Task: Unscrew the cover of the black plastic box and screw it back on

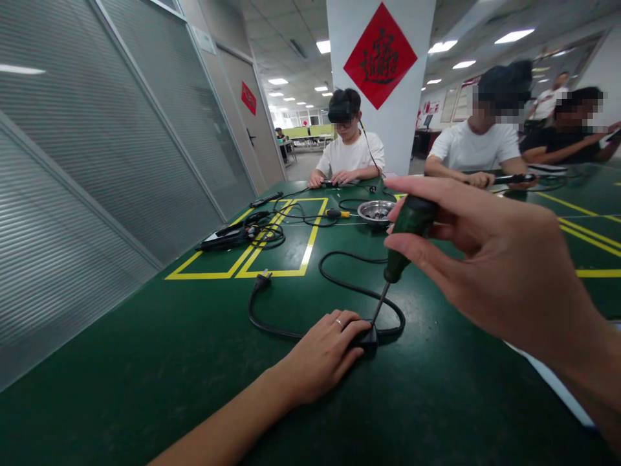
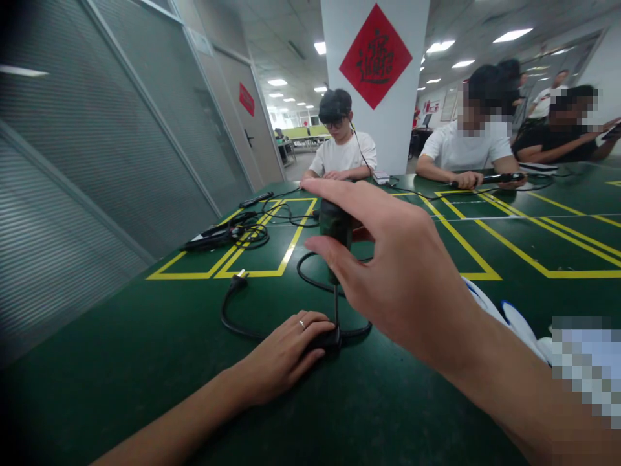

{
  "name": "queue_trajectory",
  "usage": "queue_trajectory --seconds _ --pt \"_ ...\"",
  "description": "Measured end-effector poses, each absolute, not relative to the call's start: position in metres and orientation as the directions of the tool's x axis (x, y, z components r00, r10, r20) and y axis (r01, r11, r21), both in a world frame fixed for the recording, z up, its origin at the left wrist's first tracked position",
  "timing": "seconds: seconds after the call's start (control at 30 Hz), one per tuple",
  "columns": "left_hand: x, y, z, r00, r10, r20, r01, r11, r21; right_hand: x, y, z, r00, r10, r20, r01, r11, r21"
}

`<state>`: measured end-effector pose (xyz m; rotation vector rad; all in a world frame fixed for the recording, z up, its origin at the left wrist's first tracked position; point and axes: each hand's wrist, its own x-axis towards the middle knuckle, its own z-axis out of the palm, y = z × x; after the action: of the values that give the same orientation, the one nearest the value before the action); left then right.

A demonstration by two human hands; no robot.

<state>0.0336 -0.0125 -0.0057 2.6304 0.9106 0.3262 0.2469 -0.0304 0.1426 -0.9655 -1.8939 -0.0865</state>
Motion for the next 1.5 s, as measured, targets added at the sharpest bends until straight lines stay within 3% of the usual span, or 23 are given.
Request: queue_trajectory --seconds 0.1,0.23,0.43,0.57,0.73,0.83,0.97,1.13,1.27,1.4,1.5 --pt "0.033 -0.013 -0.005 0.769 0.630 0.110 0.548 -0.737 0.395 0.250 -0.032 0.147 -0.277 0.621 0.734 0.623 0.697 -0.354" --pt "0.033 -0.014 -0.005 0.761 0.636 0.123 0.549 -0.734 0.398 0.256 -0.033 0.152 -0.260 0.585 0.768 0.702 0.661 -0.266" --pt "0.032 -0.014 -0.004 0.760 0.638 0.122 0.548 -0.731 0.408 0.261 -0.025 0.153 -0.286 0.636 0.717 0.648 0.679 -0.344" --pt "0.033 -0.014 -0.003 0.761 0.638 0.117 0.545 -0.727 0.417 0.258 -0.024 0.154 -0.277 0.586 0.762 0.686 0.675 -0.270" --pt "0.033 -0.014 -0.004 0.759 0.641 0.114 0.549 -0.724 0.419 0.255 -0.024 0.153 -0.311 0.653 0.690 0.618 0.691 -0.375" --pt "0.033 -0.015 -0.003 0.761 0.639 0.111 0.546 -0.724 0.422 0.257 -0.022 0.151 -0.271 0.635 0.723 0.620 0.690 -0.374" --pt "0.032 -0.014 -0.003 0.757 0.643 0.115 0.549 -0.721 0.423 0.259 -0.019 0.145 -0.311 0.689 0.655 0.499 0.705 -0.504" --pt "0.033 -0.014 -0.002 0.754 0.645 0.125 0.549 -0.723 0.419 0.258 -0.013 0.139 -0.234 0.649 0.724 0.589 0.687 -0.425" --pt "0.033 -0.015 -0.003 0.752 0.645 0.136 0.543 -0.723 0.428 0.263 -0.021 0.144 -0.225 0.692 0.686 0.555 0.670 -0.493" --pt "0.026 -0.012 -0.001 0.728 0.671 0.145 0.554 -0.699 0.453 0.269 -0.041 0.154 -0.032 0.591 0.806 0.601 0.656 -0.457" --pt "0.015 -0.007 0.000 0.695 0.704 0.144 0.585 -0.670 0.457 0.266 -0.051 0.152 0.052 0.582 0.811 0.630 0.611 -0.479"
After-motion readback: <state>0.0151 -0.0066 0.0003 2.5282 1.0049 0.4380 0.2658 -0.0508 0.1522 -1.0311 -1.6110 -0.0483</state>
